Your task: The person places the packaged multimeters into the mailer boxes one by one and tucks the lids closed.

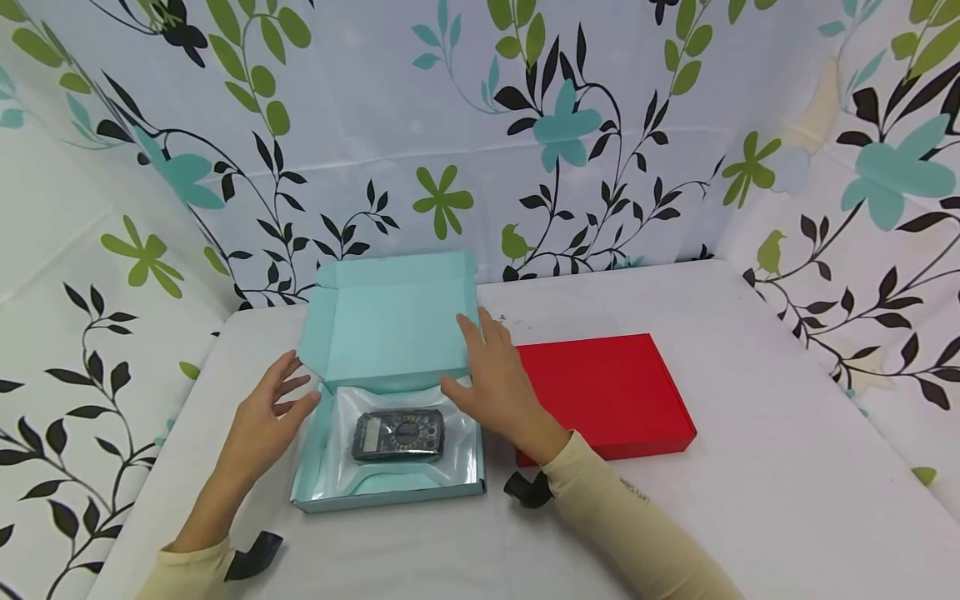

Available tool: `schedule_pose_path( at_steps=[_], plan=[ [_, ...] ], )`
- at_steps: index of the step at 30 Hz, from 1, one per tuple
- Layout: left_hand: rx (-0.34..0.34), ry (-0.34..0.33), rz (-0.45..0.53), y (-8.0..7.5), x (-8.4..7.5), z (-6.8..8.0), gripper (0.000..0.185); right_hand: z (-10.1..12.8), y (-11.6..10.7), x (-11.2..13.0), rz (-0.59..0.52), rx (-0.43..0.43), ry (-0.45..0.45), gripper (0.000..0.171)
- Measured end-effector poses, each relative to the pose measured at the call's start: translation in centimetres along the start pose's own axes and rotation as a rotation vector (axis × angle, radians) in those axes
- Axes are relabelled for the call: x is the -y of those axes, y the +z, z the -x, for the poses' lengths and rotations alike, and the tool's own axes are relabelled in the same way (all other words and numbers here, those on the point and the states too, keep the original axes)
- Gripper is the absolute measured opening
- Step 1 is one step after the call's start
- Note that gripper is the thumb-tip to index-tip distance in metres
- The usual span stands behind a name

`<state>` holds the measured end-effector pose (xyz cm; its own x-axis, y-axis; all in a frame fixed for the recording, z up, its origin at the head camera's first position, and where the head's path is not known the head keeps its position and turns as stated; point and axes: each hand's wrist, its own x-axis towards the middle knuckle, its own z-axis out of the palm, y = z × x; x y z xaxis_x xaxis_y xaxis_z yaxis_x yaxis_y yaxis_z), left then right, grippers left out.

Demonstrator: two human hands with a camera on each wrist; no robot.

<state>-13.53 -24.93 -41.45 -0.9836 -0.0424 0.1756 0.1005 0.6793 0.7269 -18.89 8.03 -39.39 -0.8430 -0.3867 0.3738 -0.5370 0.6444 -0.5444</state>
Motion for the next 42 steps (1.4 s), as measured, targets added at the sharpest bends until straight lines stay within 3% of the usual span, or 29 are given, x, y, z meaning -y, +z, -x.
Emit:
schedule_pose_path(
  at_steps=[5, 9, 19, 32, 42],
  plan=[
    [-0.063, 0.059, 0.033, 0.1, 0.1, 0.2, 0.071, -0.5, -0.7, -0.6, -0.098, 0.026, 0.134, 0.091],
    [-0.084, 0.098, 0.051, 0.0, 0.0, 0.4, 0.070, -0.6, -0.9, -0.8, -0.143, 0.039, 0.145, 0.091],
    [-0.121, 0.144, 0.092, -0.1, 0.0, 0.7, 0.067, -0.5, -1.5, -0.8, -0.195, -0.023, 0.172, 0.082],
    [-0.165, 0.154, 0.071, -0.5, -0.1, 1.1, 0.064, -0.4, -1.9, -0.6, -0.245, -0.103, 0.104, 0.051],
    [-0.184, 0.171, 0.022, -0.6, 0.4, 1.2, 0.062, -0.3, -1.9, -1.0, -0.230, -0.109, 0.059, 0.045]
  ],
)
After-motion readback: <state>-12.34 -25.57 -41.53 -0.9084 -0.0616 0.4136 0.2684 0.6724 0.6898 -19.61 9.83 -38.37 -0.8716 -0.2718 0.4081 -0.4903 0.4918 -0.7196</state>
